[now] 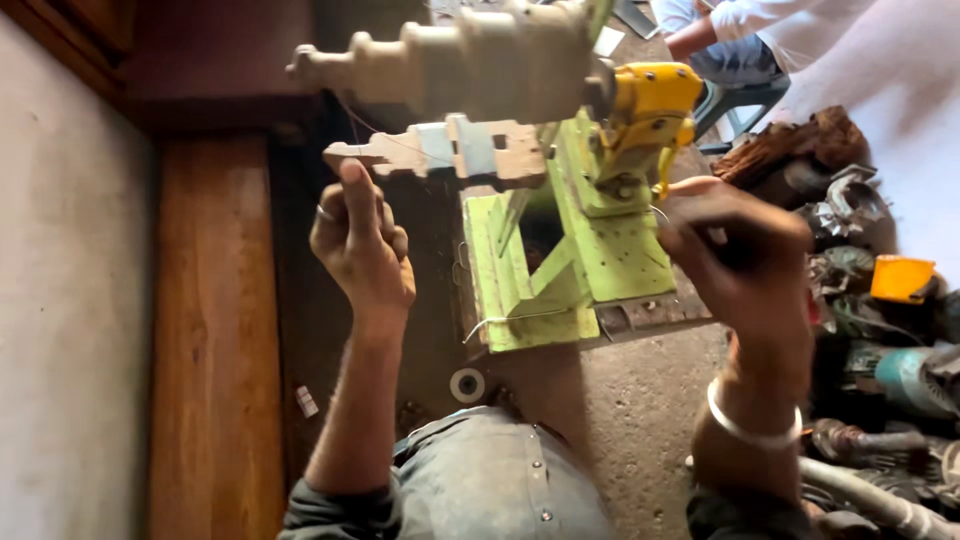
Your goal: The person wraps dark tape around a small wooden block, trims the tape with scissors, and fits the block onto a green benchtop machine. They measure the machine's roller with a tape measure, tighten a bolt with a wrench, and operate the machine by hand.
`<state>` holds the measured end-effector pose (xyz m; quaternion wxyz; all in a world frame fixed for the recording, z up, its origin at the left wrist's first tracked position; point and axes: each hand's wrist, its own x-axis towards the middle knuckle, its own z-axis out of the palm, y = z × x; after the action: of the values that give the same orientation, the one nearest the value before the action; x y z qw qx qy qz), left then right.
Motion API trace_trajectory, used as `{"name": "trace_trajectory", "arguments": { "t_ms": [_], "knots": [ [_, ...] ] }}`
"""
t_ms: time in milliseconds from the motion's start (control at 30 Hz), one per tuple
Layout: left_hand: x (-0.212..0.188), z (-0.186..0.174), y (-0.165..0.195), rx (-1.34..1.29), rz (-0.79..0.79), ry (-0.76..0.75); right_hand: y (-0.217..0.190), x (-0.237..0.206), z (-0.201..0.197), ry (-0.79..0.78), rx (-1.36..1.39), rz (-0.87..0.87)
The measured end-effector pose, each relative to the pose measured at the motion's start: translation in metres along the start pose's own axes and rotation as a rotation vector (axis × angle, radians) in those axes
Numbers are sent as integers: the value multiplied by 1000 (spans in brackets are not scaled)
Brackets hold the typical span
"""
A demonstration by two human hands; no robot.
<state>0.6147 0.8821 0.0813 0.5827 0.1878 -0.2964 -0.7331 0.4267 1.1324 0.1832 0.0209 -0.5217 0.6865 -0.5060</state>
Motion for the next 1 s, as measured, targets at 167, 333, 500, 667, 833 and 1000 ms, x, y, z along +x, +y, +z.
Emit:
{"name": "trace_trajectory", "arguments": {
  "t_ms": [167,333,500,667,833,1000],
  "knots": [
    [4,-27,-33,6,114,23,9,71,10,40,-332,-342],
    [12,-51,-40,150,208,61,1,118,15,67,-391,-426],
    [18,-54,-40,228,240,37,-4,141,18,11,-280,-589],
    [22,-50,-42,238,279,-9,2,163,16,-119,-191,-579],
    [24,-52,-40,306,269,25,16,168,9,-154,-148,-545],
    [25,-54,-40,293,265,8,24,169,14,-135,-114,-538]
  ]
}}
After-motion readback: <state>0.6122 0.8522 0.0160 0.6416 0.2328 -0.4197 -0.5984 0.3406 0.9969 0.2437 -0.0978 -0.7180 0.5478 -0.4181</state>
